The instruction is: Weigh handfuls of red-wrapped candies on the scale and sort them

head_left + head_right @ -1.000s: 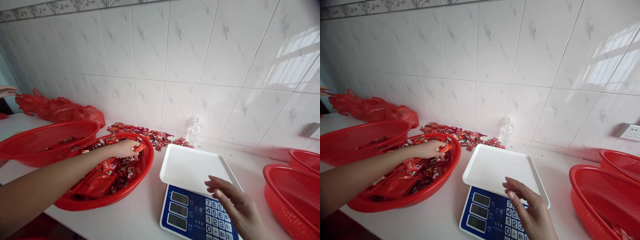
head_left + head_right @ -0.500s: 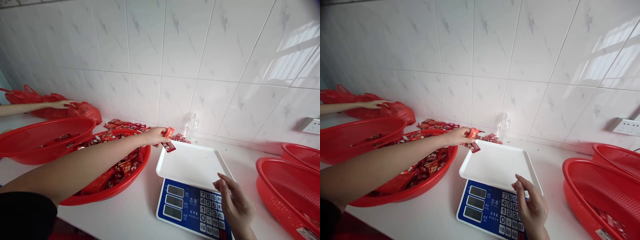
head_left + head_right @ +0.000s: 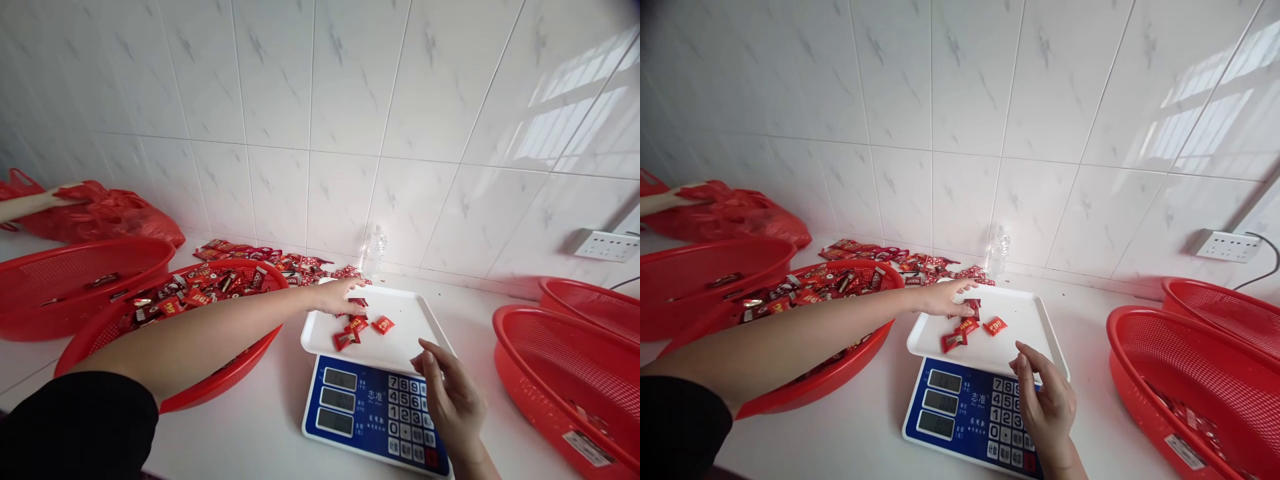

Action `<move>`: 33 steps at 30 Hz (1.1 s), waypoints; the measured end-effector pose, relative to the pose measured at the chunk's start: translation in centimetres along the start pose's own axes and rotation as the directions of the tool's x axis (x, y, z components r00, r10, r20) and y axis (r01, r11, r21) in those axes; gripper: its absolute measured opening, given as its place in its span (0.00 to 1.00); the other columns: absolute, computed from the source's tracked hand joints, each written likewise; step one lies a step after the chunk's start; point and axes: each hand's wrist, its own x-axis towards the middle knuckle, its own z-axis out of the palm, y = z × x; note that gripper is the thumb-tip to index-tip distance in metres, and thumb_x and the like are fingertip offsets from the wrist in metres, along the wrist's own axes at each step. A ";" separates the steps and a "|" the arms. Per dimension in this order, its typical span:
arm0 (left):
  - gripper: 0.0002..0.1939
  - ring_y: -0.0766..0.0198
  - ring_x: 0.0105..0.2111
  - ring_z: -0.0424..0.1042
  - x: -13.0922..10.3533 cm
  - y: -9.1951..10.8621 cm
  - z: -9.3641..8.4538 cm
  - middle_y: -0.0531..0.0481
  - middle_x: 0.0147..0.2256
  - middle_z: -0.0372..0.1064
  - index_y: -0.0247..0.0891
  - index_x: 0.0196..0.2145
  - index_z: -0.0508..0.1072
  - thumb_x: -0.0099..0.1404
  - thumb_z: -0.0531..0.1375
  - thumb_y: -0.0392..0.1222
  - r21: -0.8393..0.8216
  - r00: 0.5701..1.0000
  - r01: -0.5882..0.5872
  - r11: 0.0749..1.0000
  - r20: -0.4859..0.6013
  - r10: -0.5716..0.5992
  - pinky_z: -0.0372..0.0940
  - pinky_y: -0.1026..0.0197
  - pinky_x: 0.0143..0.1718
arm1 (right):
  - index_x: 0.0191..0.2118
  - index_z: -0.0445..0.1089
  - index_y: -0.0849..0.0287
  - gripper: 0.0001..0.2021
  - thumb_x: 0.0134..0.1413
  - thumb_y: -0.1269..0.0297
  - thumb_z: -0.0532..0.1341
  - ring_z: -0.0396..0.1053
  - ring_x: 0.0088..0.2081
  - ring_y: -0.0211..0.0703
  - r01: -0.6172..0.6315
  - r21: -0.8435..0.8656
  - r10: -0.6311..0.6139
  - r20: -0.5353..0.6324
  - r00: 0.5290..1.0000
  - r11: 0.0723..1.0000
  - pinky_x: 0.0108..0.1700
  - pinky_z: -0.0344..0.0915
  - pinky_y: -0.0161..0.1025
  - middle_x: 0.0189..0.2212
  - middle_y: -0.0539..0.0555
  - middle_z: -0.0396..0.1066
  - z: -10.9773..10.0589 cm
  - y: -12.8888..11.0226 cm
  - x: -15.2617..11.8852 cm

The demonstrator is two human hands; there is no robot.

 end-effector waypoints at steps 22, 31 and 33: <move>0.11 0.59 0.42 0.72 -7.5 -5.0 -5.2 0.48 0.41 0.74 0.38 0.40 0.71 0.63 0.56 0.45 0.200 0.976 0.096 0.975 -0.210 -0.053 0.64 0.61 0.44 | 0.44 0.72 0.55 0.09 0.61 0.62 0.58 0.75 0.27 0.36 0.108 -0.077 -0.093 0.171 0.981 0.991 0.22 0.70 0.25 0.30 0.51 0.76 0.2 -2.1 0.7; 0.32 0.49 0.45 0.71 -14.7 -9.6 -5.1 0.43 0.49 0.71 0.42 0.52 0.70 0.48 0.66 0.50 0.463 0.858 0.354 0.813 0.185 -0.479 0.64 0.57 0.45 | 0.48 0.69 0.54 0.11 0.60 0.65 0.58 0.74 0.29 0.37 0.219 0.042 -0.218 0.381 0.898 0.975 0.22 0.69 0.25 0.34 0.53 0.76 0.5 -3.2 0.4; 0.42 0.45 0.52 0.66 -14.9 -9.6 -4.0 0.41 0.57 0.63 0.45 0.58 0.64 0.44 0.69 0.49 0.474 0.858 0.328 0.817 0.212 -0.468 0.62 0.54 0.50 | 0.47 0.69 0.54 0.10 0.60 0.65 0.58 0.75 0.30 0.38 0.210 0.059 -0.216 0.420 0.881 0.976 0.23 0.69 0.26 0.33 0.53 0.76 0.5 -3.6 0.6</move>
